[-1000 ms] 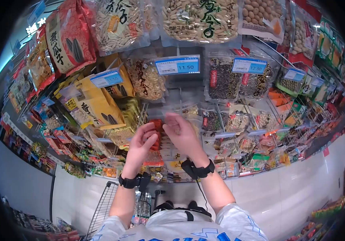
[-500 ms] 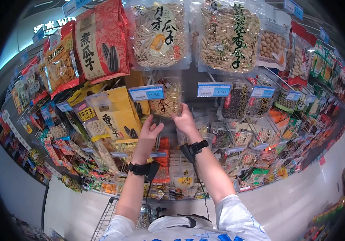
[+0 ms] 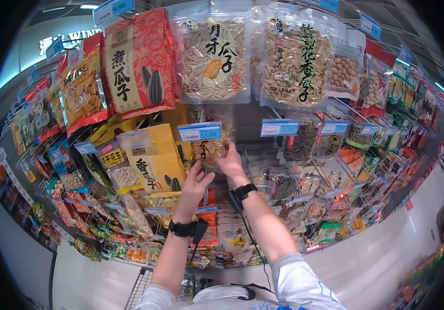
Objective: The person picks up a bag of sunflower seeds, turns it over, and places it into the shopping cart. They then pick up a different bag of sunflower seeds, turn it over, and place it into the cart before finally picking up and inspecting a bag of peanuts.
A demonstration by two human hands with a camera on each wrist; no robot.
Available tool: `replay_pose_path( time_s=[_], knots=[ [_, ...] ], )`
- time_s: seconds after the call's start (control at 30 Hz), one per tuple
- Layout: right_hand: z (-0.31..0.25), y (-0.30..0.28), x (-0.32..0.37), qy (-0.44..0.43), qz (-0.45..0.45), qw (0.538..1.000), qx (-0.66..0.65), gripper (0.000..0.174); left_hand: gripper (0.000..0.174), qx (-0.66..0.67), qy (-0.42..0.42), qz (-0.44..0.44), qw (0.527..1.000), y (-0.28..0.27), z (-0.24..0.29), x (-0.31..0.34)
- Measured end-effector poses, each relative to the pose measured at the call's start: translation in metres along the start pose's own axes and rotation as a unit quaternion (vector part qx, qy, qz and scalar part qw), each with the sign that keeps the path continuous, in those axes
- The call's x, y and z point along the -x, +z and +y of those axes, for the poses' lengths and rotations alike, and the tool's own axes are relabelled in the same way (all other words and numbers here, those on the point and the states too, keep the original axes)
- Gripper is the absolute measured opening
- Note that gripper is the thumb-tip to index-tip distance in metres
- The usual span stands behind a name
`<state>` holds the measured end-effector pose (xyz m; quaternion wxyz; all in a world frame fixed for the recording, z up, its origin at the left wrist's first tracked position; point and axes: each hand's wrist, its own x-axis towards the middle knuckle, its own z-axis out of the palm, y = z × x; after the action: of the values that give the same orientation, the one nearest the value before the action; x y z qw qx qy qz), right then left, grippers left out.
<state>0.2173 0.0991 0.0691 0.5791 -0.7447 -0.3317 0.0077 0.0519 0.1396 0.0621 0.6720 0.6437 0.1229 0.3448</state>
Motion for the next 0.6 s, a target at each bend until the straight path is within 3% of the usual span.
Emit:
replay_pose_path(
  time_s=[0.13, 0.2, 0.23, 0.3, 0.43, 0.5, 0.53, 0.6],
  knots=[
    [0.004, -0.005, -0.007, 0.002, -0.066, 0.991, 0.114, 0.055, 0.082, -0.011, 0.0, -0.011, 1.0, 0.0, -0.001, 0.003],
    [0.015, -0.001, -0.003, -0.04, -0.021, 0.997, -0.057, 0.05, 0.081, -0.004, -0.014, -0.019, 1.0, -0.001, 0.001, 0.005],
    [0.02, -0.002, -0.002, -0.041, -0.021, 0.997, -0.056, 0.05, 0.081, -0.004, -0.014, -0.019, 1.0, -0.001, 0.003, 0.006],
    [0.029, -0.007, 0.002, -0.066, -0.005, 0.982, -0.179, 0.05, 0.082, -0.002, -0.025, -0.01, 1.0, -0.001, 0.005, 0.009],
    [-0.005, -0.039, 0.027, -0.006, -0.049, 0.964, -0.259, 0.046, 0.085, 0.002, -0.009, -0.026, 1.0, -0.003, 0.004, 0.012],
    [-0.006, -0.05, 0.032, -0.02, -0.067, 0.965, -0.254, 0.045, 0.089, -0.169, 0.084, -0.051, 0.981, -0.006, -0.006, 0.012],
    [-0.006, -0.055, 0.036, -0.036, -0.086, 0.964, -0.25, 0.043, 0.089, -0.17, 0.081, -0.052, 0.981, -0.007, -0.007, 0.015],
    [-0.012, -0.067, 0.044, -0.034, -0.111, 0.956, -0.27, 0.042, 0.092, -0.304, 0.124, -0.037, 0.944, -0.009, -0.006, 0.022]
  ],
)
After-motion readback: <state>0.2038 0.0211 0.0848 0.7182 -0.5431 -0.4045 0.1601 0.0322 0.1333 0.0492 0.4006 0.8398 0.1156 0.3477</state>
